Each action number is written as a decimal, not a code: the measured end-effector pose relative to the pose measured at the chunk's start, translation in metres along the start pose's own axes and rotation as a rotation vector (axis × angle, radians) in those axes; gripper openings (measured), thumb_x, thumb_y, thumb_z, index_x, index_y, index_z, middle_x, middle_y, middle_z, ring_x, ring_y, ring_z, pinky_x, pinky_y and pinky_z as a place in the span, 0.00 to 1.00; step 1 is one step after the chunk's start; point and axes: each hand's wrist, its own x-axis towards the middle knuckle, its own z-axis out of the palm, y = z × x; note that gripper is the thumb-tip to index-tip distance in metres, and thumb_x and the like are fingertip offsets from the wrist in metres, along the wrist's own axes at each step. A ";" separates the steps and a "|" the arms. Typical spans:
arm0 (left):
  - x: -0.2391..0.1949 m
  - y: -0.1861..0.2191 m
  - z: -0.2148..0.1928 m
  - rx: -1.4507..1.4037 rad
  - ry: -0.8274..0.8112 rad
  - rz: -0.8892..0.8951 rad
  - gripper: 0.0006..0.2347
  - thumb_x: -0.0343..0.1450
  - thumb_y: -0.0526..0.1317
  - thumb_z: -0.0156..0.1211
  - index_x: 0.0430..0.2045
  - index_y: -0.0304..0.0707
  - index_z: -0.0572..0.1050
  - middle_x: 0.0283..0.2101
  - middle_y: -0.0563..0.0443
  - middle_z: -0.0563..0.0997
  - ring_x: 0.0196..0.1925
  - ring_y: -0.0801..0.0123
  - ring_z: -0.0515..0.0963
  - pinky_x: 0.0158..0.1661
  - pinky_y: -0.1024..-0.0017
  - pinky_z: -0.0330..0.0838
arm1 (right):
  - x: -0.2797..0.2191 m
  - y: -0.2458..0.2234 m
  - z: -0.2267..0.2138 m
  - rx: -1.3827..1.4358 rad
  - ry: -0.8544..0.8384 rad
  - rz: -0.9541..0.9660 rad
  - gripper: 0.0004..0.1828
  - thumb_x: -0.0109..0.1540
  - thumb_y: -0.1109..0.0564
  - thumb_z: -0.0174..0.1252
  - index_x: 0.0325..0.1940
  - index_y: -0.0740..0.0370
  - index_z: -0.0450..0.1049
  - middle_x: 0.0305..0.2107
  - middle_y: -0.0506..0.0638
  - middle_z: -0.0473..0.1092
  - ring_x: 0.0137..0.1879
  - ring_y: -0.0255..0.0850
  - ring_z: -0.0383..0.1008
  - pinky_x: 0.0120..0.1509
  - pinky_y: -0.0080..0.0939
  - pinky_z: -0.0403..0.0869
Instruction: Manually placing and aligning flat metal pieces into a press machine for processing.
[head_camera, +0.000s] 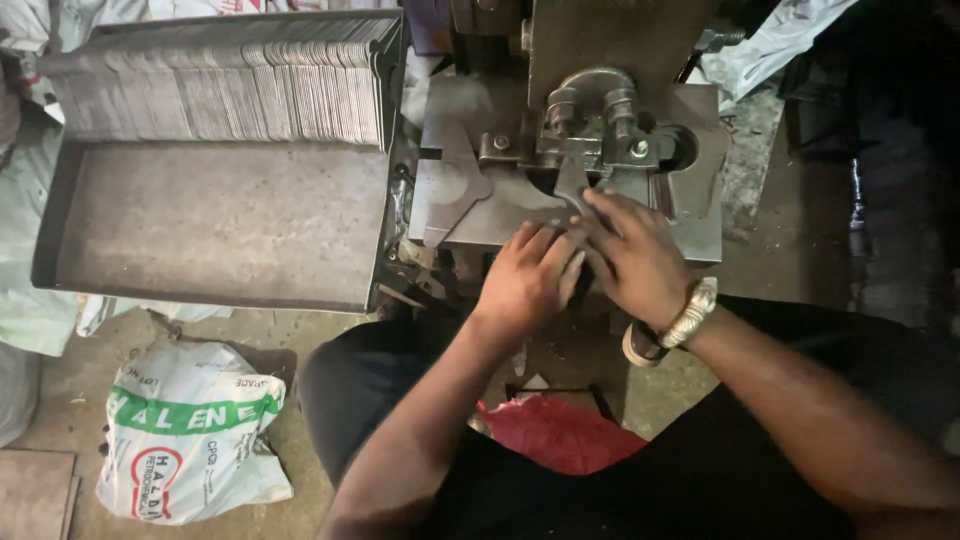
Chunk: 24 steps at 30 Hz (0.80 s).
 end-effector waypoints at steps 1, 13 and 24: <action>0.002 0.004 -0.014 -0.050 -0.075 -0.100 0.16 0.72 0.41 0.64 0.54 0.38 0.74 0.46 0.42 0.78 0.51 0.51 0.78 0.54 0.60 0.75 | -0.002 -0.002 -0.003 -0.020 0.006 -0.061 0.23 0.56 0.59 0.63 0.57 0.61 0.77 0.62 0.60 0.68 0.65 0.56 0.68 0.65 0.57 0.70; -0.025 -0.098 -0.016 0.236 -0.082 -0.357 0.21 0.69 0.38 0.63 0.55 0.28 0.71 0.64 0.31 0.71 0.70 0.40 0.65 0.65 0.50 0.59 | 0.006 0.043 0.066 1.101 -0.187 0.930 0.14 0.71 0.49 0.50 0.42 0.58 0.77 0.31 0.47 0.79 0.31 0.31 0.76 0.31 0.31 0.73; -0.036 -0.119 -0.006 0.197 -0.146 -0.376 0.26 0.59 0.32 0.65 0.53 0.24 0.69 0.65 0.28 0.68 0.70 0.41 0.64 0.68 0.51 0.57 | 0.024 0.052 0.081 1.275 -0.047 0.951 0.13 0.73 0.52 0.51 0.44 0.62 0.75 0.34 0.50 0.78 0.34 0.36 0.77 0.29 0.34 0.71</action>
